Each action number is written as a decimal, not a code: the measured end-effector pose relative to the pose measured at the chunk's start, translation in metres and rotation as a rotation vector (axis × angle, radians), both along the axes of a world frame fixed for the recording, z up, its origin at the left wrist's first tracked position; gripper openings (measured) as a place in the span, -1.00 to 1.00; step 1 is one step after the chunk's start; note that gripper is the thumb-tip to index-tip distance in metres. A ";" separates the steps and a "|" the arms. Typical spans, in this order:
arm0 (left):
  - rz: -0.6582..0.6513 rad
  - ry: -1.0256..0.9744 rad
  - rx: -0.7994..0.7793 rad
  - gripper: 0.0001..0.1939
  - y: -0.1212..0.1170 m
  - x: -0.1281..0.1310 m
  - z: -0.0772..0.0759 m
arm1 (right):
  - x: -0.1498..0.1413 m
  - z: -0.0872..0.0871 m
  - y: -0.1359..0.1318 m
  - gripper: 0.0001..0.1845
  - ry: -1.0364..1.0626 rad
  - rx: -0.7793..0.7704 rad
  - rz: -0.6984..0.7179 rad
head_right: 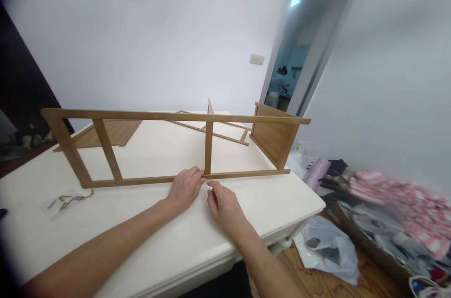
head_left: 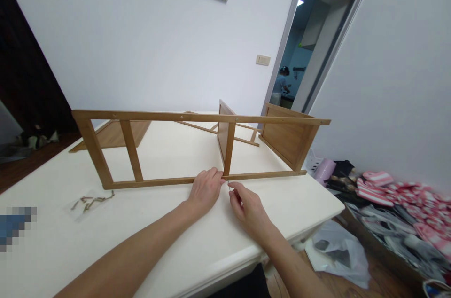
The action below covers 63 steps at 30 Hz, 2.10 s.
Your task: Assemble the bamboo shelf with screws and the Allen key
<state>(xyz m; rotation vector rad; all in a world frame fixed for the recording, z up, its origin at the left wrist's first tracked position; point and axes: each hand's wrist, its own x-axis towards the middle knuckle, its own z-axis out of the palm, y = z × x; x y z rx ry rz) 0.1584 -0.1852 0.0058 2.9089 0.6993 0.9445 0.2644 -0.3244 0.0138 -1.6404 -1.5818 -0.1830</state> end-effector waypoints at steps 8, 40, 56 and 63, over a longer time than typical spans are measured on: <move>0.012 -0.001 0.004 -0.84 0.001 0.000 -0.001 | 0.005 -0.003 -0.001 -0.93 0.186 -0.031 0.037; -0.010 -0.039 -0.004 -0.85 0.001 0.000 -0.002 | 0.001 -0.006 0.005 -0.90 -0.254 0.109 -0.004; -0.010 -0.029 -0.021 -0.84 0.003 0.000 -0.004 | 0.007 -0.008 0.003 -0.89 0.028 0.005 0.048; -0.010 -0.031 -0.026 -0.84 0.005 0.001 -0.006 | 0.001 -0.003 0.003 -0.85 -0.253 0.156 -0.037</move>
